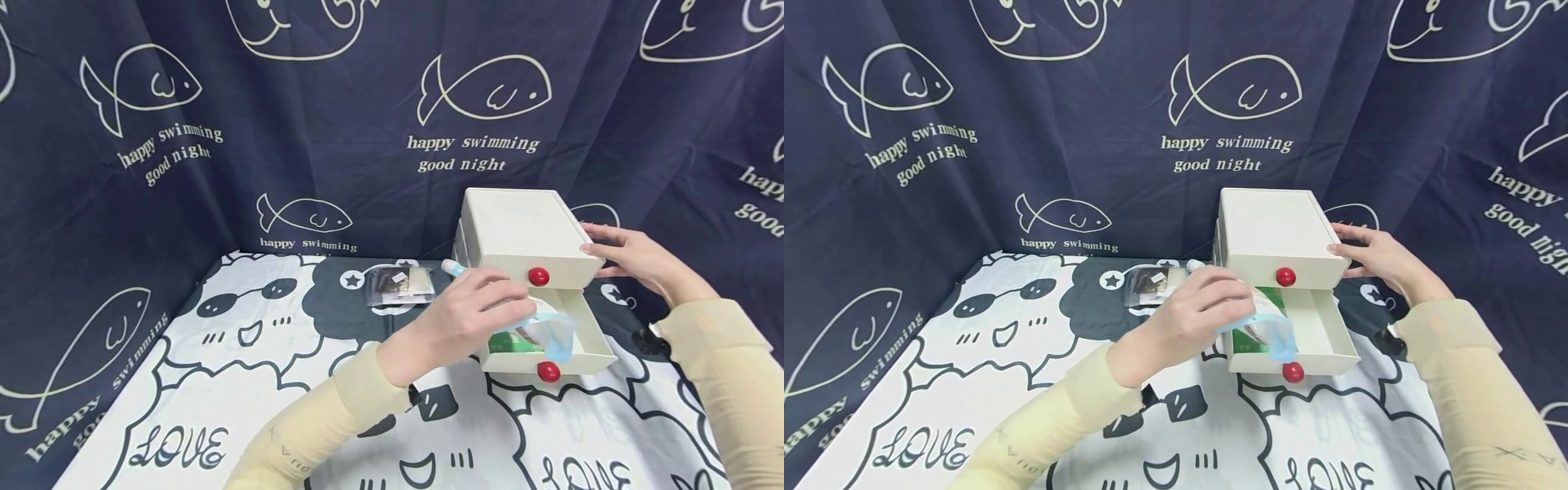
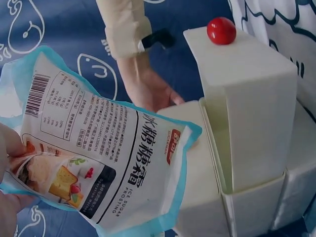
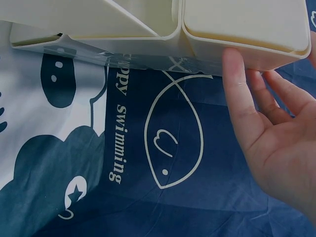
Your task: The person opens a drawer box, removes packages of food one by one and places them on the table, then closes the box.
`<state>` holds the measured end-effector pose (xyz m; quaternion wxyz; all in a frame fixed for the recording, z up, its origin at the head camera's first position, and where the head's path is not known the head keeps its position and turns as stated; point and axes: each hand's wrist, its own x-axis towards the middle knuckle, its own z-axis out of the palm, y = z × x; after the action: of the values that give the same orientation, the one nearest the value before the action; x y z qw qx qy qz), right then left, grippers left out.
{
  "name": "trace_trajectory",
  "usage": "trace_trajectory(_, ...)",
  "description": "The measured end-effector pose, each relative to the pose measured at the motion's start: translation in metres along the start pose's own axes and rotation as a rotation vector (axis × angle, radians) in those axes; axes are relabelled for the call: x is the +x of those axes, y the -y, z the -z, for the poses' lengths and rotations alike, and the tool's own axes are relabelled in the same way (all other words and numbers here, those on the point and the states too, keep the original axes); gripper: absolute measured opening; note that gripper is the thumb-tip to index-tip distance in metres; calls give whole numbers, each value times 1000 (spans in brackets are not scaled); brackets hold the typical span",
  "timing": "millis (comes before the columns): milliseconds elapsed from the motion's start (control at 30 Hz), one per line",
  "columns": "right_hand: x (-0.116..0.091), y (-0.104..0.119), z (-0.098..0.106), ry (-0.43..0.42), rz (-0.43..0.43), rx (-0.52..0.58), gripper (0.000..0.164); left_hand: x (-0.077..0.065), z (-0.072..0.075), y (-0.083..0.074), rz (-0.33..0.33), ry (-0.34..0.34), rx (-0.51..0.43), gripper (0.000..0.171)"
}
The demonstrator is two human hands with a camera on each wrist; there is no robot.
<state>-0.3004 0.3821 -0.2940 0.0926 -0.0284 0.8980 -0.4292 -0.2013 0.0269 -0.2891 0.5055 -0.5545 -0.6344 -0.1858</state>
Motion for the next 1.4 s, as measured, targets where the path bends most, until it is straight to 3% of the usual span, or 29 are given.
trace_trajectory(133, -1, 0, 0, 3, -4, 2, 81, -6, 8, 5, 8, -32, 14, 14)
trace_trajectory(367, -1, 1, 0, 10, -13, -8, 84, -22, 19, 14, 12, -31, 73, 11)
trace_trajectory(1400, -3, 3, 0, 5, -16, -11, 84, -97, 38, 67, 191, 140, 209, 17)
